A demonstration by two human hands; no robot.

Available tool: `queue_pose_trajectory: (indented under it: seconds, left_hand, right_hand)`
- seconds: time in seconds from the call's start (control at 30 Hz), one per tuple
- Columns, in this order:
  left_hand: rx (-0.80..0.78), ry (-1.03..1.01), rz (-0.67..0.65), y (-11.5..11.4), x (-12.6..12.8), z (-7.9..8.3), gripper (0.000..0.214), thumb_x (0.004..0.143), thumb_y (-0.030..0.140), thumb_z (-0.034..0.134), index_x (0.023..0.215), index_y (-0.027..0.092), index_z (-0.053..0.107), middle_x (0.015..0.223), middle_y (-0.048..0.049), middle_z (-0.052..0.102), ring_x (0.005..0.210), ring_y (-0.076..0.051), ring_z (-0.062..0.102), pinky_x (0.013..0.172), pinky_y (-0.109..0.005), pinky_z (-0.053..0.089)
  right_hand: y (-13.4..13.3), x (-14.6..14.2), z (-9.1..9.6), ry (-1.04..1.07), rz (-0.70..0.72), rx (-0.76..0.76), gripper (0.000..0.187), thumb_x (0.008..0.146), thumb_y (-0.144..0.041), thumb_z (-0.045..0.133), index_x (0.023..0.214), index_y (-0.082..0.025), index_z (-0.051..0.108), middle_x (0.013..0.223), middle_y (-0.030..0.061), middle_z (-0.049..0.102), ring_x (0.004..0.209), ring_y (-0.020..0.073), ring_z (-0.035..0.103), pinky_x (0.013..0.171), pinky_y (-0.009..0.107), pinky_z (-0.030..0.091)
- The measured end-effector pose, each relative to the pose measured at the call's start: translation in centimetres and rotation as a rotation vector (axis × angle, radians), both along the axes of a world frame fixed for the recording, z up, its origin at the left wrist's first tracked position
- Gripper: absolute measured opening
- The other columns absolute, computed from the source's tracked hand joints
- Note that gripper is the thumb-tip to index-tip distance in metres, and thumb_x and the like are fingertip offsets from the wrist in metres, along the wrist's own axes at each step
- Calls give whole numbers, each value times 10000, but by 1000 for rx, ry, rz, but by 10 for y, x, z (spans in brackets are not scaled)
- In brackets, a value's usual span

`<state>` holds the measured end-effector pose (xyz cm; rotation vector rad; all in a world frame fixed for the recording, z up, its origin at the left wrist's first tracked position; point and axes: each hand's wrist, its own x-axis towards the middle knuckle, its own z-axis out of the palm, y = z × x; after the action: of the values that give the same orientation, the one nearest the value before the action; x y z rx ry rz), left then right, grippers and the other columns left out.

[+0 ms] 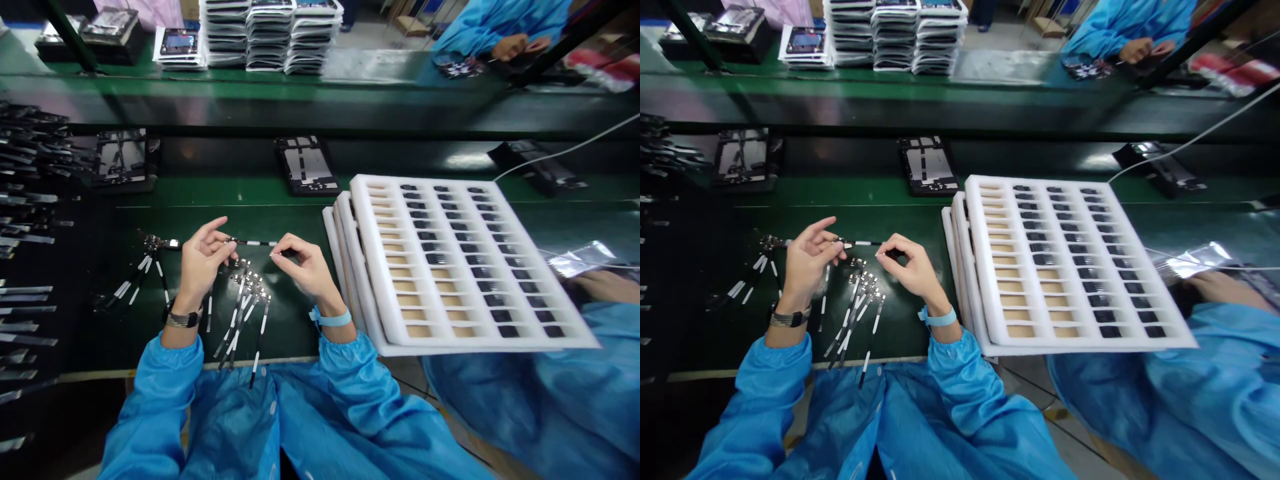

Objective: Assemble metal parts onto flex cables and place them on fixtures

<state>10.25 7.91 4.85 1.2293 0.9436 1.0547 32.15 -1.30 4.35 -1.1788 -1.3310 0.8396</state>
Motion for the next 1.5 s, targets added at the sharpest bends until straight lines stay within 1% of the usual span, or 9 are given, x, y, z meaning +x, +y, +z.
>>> queue_pose_trajectory:
  seconds: [0.1,0.2,0.33,0.5,0.73,0.87,1.07,1.23,1.5]
  left_hand:
    - [-9,16,-55,0,-7,4,387,701,271,961,1045,178,811,836,-42,761,684,-156,705,620,-253,542]
    - [-36,86,-145,-3,-5,1,298,679,320,978,885,169,823,842,-72,777,739,-191,714,704,-300,573]
    - [-35,128,-232,-9,5,-5,288,693,372,970,871,182,848,839,-77,777,746,-205,701,717,-324,562]
    - [-35,144,-278,-12,12,-6,284,696,389,965,860,186,854,820,-81,781,756,-221,716,735,-340,567]
    - [-45,153,-274,-12,11,-8,305,679,408,972,846,184,849,799,-82,775,747,-227,715,737,-352,568]
    - [-12,169,-270,-11,10,-11,286,709,402,958,858,181,853,802,-83,780,742,-219,709,724,-339,552]
    - [0,189,-320,-10,8,-11,285,713,403,948,860,180,847,815,-72,791,736,-199,706,718,-321,553]
    - [28,246,-322,-10,9,-13,266,735,398,923,860,178,844,831,-75,797,745,-199,708,712,-317,550]
    - [-61,198,-339,-9,8,-12,339,670,425,976,849,174,836,817,-74,791,732,-197,711,735,-333,581]
  right_hand:
    - [-7,-3,9,-44,15,25,209,989,-406,730,873,-232,724,844,46,663,769,208,590,713,365,484]
    - [-8,-5,11,-69,41,30,200,988,-383,727,863,-228,714,834,39,650,748,197,575,712,359,483]
    - [-5,-7,6,-103,99,3,168,987,-337,711,865,-222,698,842,33,645,786,200,595,747,358,480]
    - [-2,-6,-1,-130,148,-11,145,988,-298,695,869,-216,679,867,31,660,838,208,622,797,360,475]
    - [-1,-6,-4,-143,143,-53,144,982,-297,689,867,-213,668,859,26,651,814,201,608,767,344,464]
    - [0,-6,-5,-148,160,-72,140,983,-285,686,867,-209,669,861,26,653,810,198,607,765,338,457]
    - [1,-4,-11,-122,212,-93,133,976,-277,699,874,-196,675,873,28,671,808,186,603,767,322,454]
    - [1,-5,-15,-141,185,-139,122,957,-258,698,860,-190,669,871,27,675,804,181,600,757,314,441]
    - [1,-2,-13,-54,236,-186,166,976,-323,714,885,-187,684,902,37,701,857,195,633,829,330,473]
